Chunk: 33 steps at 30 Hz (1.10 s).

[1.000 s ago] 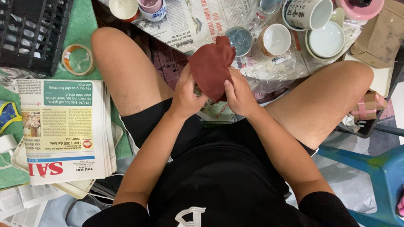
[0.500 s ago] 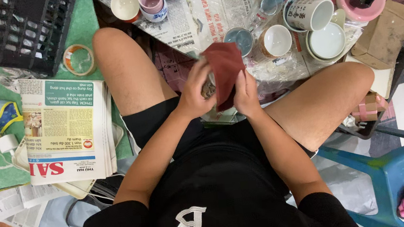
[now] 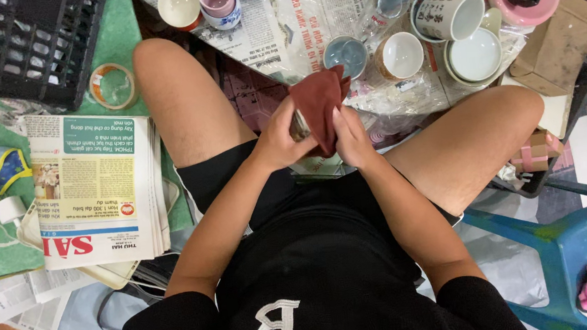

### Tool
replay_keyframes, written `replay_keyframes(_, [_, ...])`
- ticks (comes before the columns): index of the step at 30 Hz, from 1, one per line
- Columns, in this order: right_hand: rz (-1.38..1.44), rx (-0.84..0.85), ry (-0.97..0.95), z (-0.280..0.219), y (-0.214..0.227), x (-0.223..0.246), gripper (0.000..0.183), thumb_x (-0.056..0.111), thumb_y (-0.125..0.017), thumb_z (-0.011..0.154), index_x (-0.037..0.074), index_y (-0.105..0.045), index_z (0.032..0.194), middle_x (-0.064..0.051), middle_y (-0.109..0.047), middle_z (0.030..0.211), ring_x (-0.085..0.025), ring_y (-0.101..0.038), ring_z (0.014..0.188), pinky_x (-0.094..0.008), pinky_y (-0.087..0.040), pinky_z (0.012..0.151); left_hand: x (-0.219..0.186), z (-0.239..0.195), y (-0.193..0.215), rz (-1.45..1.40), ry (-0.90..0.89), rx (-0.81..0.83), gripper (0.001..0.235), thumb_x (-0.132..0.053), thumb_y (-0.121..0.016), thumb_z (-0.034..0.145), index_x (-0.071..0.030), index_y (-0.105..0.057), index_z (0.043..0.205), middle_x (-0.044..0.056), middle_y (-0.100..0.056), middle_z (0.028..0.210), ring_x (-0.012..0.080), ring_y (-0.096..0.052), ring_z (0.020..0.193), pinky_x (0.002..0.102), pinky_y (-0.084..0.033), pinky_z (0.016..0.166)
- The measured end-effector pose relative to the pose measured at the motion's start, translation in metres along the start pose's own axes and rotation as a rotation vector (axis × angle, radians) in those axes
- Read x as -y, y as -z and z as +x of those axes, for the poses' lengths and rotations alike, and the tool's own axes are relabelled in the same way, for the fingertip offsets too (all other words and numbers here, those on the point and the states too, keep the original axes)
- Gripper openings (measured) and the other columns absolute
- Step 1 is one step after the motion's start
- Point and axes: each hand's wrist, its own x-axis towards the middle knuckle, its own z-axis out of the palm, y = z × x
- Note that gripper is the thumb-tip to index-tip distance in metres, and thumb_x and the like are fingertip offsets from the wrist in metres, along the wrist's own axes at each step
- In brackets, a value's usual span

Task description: The person sits cross-legged on the floor and wipes various small ceramic cups and bowls with a red cloth. They pick up each item, wipe it thoroughly, and place it back on the table covered with newspaper.

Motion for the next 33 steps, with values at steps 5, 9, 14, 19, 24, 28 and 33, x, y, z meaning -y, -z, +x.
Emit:
replay_keyframes(5, [0.310, 0.006, -0.123, -0.002, 0.000, -0.009, 0.040, 0.026, -0.038, 0.115, -0.005, -0.059, 0.132, -0.007, -0.066, 0.123, -0.014, -0.058, 0.112, -0.032, -0.045, 0.103, -0.023, 0.005, 0.005, 0.405, -0.170, 0.014, 0.065, -0.012, -0.083, 0.080, -0.012, -0.056, 0.139, 0.021, -0.052, 0.150, 0.0387, -0.050, 0.141, 0.043, -0.047, 0.115])
replay_keyframes(9, [0.422, -0.042, -0.081, -0.002, 0.000, -0.005, 0.041, 0.028, -0.035, 0.114, -0.002, -0.057, 0.134, -0.005, -0.066, 0.123, -0.012, -0.060, 0.112, -0.030, -0.047, 0.101, -0.032, 0.010, 0.004, 0.256, -0.186, -0.075, 0.073, -0.013, -0.082, 0.081, -0.002, -0.049, 0.144, 0.021, -0.052, 0.148, 0.0407, -0.048, 0.140, 0.046, -0.043, 0.117])
replay_keyframes(14, [0.012, -0.118, -0.079, -0.007, -0.003, -0.013, 0.036, 0.022, -0.046, 0.111, -0.003, -0.060, 0.132, -0.008, -0.069, 0.115, -0.013, -0.062, 0.105, -0.031, -0.052, 0.095, -0.016, 0.011, -0.004, -0.146, -0.085, -0.119, 0.075, -0.021, -0.079, 0.089, 0.000, -0.042, 0.150, 0.020, -0.050, 0.150, 0.0314, -0.049, 0.142, 0.040, -0.040, 0.118])
replay_keyframes(19, [0.327, -0.031, 0.008, -0.012, -0.006, -0.032, 0.035, 0.020, -0.048, 0.112, -0.004, -0.058, 0.135, -0.007, -0.066, 0.124, -0.013, -0.061, 0.112, -0.031, -0.050, 0.101, 0.026, 0.003, -0.012, -0.579, 0.199, -0.017, 0.057, -0.033, -0.056, 0.108, -0.002, -0.045, 0.153, 0.009, -0.057, 0.148, 0.0157, -0.052, 0.137, 0.032, -0.042, 0.116])
replay_keyframes(24, [0.702, -0.183, -0.108, -0.006, 0.000, -0.056, 0.042, 0.026, -0.053, 0.110, -0.005, -0.056, 0.140, -0.011, -0.065, 0.132, -0.018, -0.062, 0.119, -0.034, -0.048, 0.105, 0.053, -0.011, -0.016, -0.725, 0.239, -0.023, 0.033, -0.027, -0.064, 0.117, 0.005, -0.055, 0.118, 0.007, -0.055, 0.103, 0.0129, -0.051, 0.095, 0.030, -0.041, 0.086])
replay_keyframes(28, [0.616, -0.253, -0.233, 0.005, -0.003, -0.060, 0.051, 0.027, -0.056, 0.105, -0.002, -0.047, 0.146, -0.009, -0.057, 0.143, -0.017, -0.055, 0.130, -0.032, -0.043, 0.111, 0.049, -0.004, -0.015, -0.715, 0.254, 0.008, 0.042, -0.033, -0.061, 0.099, -0.004, -0.058, 0.129, -0.002, -0.067, 0.115, 0.0073, -0.061, 0.103, 0.025, -0.049, 0.090])
replay_keyframes(33, [0.180, -0.063, -0.096, 0.005, -0.013, -0.030, 0.050, 0.025, -0.059, 0.107, -0.007, -0.048, 0.145, -0.013, -0.055, 0.143, -0.019, -0.050, 0.131, -0.032, -0.038, 0.110, 0.030, -0.005, -0.014, -0.511, 0.192, -0.085, 0.032, -0.028, -0.060, 0.113, 0.003, -0.068, 0.109, 0.001, -0.066, 0.096, 0.0078, -0.057, 0.093, 0.028, -0.049, 0.083])
